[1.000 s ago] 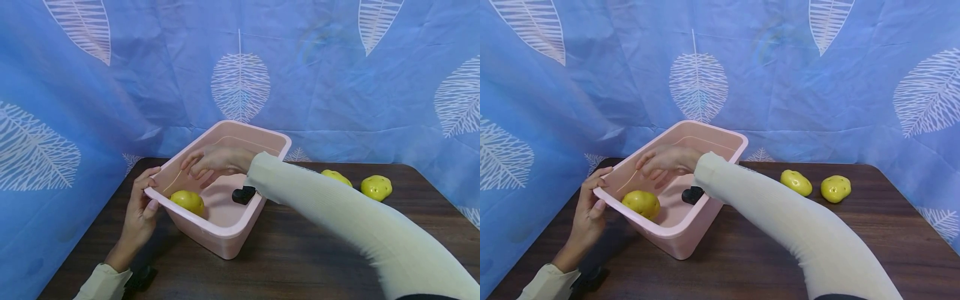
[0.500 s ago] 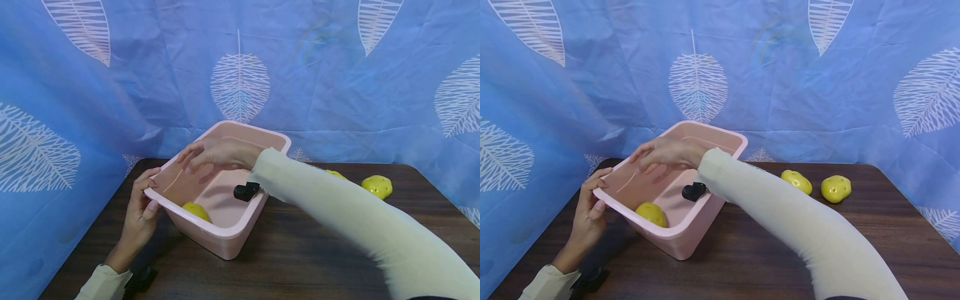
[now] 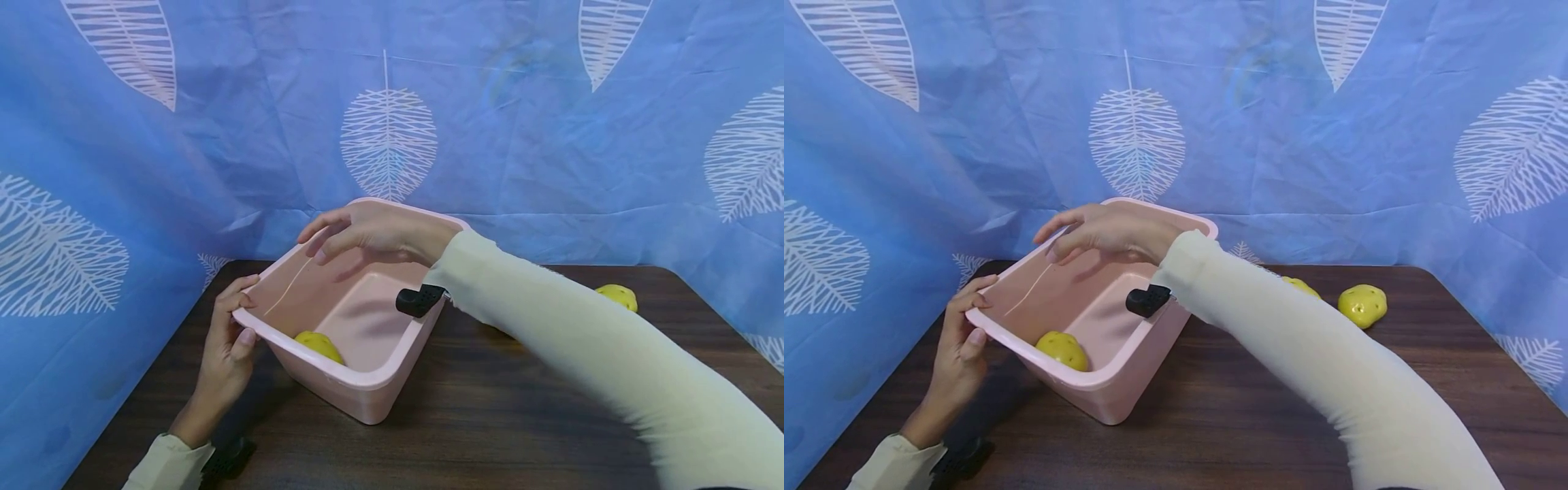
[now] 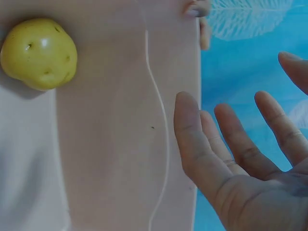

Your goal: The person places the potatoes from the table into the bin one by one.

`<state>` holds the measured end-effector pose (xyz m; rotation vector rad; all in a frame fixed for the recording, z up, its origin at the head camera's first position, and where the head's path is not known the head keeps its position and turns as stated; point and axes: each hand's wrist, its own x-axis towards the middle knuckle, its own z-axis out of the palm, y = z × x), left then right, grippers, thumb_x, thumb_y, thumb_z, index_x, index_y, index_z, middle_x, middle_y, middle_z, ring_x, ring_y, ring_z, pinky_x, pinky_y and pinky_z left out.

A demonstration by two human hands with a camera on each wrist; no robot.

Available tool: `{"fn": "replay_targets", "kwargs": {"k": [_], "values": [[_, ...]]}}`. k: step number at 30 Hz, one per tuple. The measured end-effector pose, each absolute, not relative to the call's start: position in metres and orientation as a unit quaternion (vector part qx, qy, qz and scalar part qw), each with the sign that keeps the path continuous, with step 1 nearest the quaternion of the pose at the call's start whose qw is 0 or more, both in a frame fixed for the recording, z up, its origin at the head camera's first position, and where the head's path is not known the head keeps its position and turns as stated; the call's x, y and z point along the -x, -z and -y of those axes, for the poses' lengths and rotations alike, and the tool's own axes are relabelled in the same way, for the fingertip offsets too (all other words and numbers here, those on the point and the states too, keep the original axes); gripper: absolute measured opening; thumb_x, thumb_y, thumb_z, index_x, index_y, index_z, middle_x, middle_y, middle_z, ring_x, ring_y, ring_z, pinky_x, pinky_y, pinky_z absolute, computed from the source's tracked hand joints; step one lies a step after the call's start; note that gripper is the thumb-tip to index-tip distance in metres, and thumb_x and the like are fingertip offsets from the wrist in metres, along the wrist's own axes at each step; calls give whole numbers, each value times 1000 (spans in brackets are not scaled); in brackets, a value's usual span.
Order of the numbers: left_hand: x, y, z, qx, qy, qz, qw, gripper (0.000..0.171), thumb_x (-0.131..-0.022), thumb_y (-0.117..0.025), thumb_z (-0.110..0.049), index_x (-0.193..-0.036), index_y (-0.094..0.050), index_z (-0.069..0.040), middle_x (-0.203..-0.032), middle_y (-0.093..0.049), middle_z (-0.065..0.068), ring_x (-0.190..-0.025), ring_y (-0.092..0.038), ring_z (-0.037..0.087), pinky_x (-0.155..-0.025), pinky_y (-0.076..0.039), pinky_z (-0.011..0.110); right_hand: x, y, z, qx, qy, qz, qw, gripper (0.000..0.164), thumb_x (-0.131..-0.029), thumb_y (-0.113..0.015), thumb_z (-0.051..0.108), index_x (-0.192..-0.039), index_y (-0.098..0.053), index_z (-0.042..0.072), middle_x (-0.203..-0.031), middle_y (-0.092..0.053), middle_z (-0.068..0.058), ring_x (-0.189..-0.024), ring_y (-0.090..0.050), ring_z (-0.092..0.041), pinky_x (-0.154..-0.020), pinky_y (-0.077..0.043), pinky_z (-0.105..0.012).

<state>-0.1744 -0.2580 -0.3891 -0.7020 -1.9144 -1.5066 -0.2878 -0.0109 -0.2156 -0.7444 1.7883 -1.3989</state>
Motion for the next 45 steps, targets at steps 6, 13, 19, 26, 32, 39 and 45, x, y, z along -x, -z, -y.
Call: {"fn": "replay_targets", "kwargs": {"k": [6,13,19,26,32,39,45], "values": [[175,390,258,260,561,726,300,33,-101,-50,-4,-128,-39,11,-162,-37,15,-142,-40,29,-107,-45,17,291,211,-5,290,565,-685,356,47,-97,-65,1,-144,-56,2,-153,-51,-24,-139,-52,-36,-108,-50,-58],[174,393,259,268,565,720,300,34,-104,-51,-8,-128,-38,11,-162,-36,15,-142,-40,30,-108,-44,17,290,204,-28,290,584,-680,335,43,-98,-63,2,-141,-58,6,-145,-58,-17,-133,-59,-31,-106,-51,-58],[176,395,260,289,587,697,292,35,-105,-51,-10,-128,-36,13,-162,-34,18,-142,-37,33,-108,-45,19,287,202,-45,290,594,-674,330,42,-100,-60,1,-141,-58,6,-145,-57,-16,-135,-57,-32,-102,-55,-55],[176,395,260,287,586,699,293,36,-105,-52,-9,-127,-35,14,-161,-35,17,-142,-38,32,-109,-43,19,284,207,-65,285,604,-674,315,47,-100,-56,1,-147,-54,5,-153,-51,-23,-136,-58,-34,-102,-55,-55],[177,394,259,291,592,694,289,34,-104,-51,-6,-128,-36,13,-161,-34,18,-142,-38,32,-109,-45,20,280,208,-87,281,610,-677,302,49,-99,-58,0,-147,-55,8,-151,-55,-20,-138,-57,-35,-103,-55,-54],[178,391,259,296,585,695,297,36,-104,-52,-10,-127,-37,13,-161,-36,17,-141,-39,31,-107,-47,22,277,208,-117,283,619,-675,283,46,-98,-62,3,-143,-60,11,-148,-59,-17,-135,-60,-33,-103,-55,-52],[179,390,259,290,574,704,302,35,-104,-52,-11,-127,-38,12,-161,-36,17,-141,-40,32,-107,-47,20,275,207,-143,298,633,-659,276,43,-100,-58,-1,-141,-61,12,-146,-61,-13,-135,-59,-31,-102,-56,-48]]}}
